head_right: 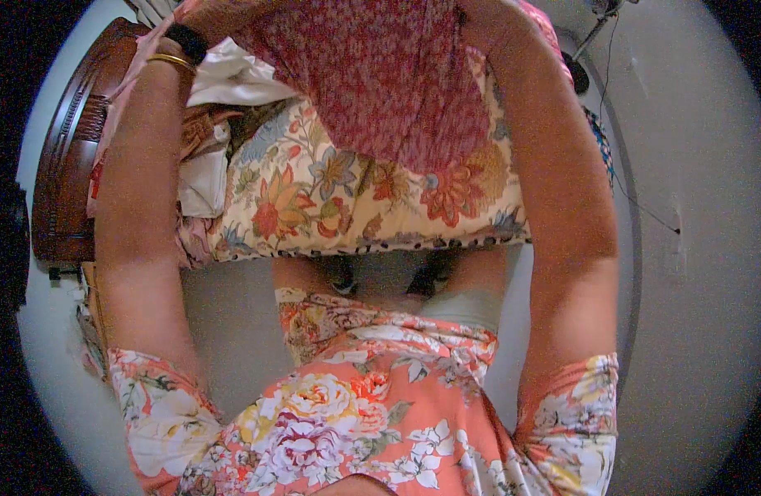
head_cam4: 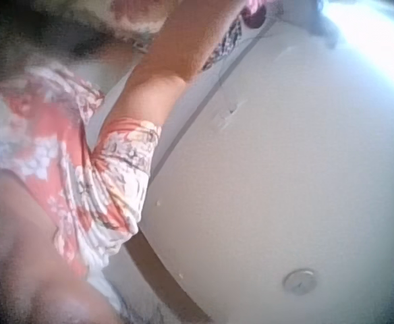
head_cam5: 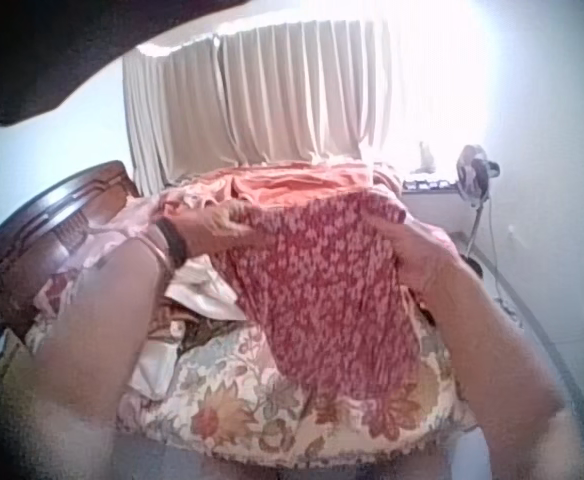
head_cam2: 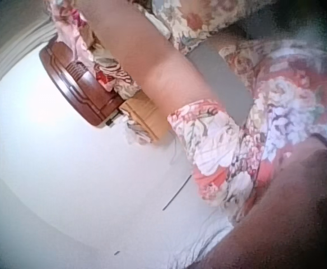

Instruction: The person picks up several items of clothing from a bed and folds them by hand on the bed surface.

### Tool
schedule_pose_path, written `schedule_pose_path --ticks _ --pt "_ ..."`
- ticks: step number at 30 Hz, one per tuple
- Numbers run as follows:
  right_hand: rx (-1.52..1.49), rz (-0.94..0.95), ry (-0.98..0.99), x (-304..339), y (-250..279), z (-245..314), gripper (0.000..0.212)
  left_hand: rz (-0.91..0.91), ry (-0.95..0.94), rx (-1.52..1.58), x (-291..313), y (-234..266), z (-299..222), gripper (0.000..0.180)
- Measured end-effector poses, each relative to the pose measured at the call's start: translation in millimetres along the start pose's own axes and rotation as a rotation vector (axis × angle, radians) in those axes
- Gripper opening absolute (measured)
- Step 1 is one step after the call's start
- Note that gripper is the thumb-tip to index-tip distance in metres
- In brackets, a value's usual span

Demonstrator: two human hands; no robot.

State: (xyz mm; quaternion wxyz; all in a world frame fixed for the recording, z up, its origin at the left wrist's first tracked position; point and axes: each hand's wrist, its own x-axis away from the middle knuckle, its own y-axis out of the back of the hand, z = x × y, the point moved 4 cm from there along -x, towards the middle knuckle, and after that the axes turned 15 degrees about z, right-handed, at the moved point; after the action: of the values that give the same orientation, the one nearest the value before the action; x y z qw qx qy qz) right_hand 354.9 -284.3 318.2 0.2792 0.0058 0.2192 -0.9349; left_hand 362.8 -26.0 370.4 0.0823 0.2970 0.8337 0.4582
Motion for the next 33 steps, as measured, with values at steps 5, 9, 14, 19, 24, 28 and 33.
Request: schedule_pose_path --ticks 5,9,14,19,24,28,33 --pt "0.067 0.374 0.108 -22.7 -18.8 41.6 0.037 0.083 -0.143 0.339 30.8 34.9 -40.7 0.038" --pt "1.633 -0.025 0.301 28.5 30.0 11.7 0.034 0.043 -0.208 0.152 35.6 -8.5 -21.9 0.033" --pt "0.214 0.129 -0.282 120.7 71.2 -164.9 0.030 -0.021 -0.363 -0.197 46.6 -178.9 31.0 0.027" --pt "0.761 0.218 -0.296 201.8 20.6 -211.2 0.038 0.082 -0.222 -0.088 93.6 -310.8 54.7 0.031" --pt "0.816 0.203 -0.302 207.0 18.4 -212.8 0.039 -0.227 0.019 -0.094 120.1 -319.4 64.7 0.054" --pt "1.045 0.213 -0.260 206.0 10.3 -210.1 0.034 -0.212 0.022 -0.023 123.2 -328.8 72.3 0.060" --pt "0.888 0.178 -0.342 227.2 18.4 -205.0 0.034 -0.147 -0.048 -0.103 140.8 -334.9 57.0 0.062"
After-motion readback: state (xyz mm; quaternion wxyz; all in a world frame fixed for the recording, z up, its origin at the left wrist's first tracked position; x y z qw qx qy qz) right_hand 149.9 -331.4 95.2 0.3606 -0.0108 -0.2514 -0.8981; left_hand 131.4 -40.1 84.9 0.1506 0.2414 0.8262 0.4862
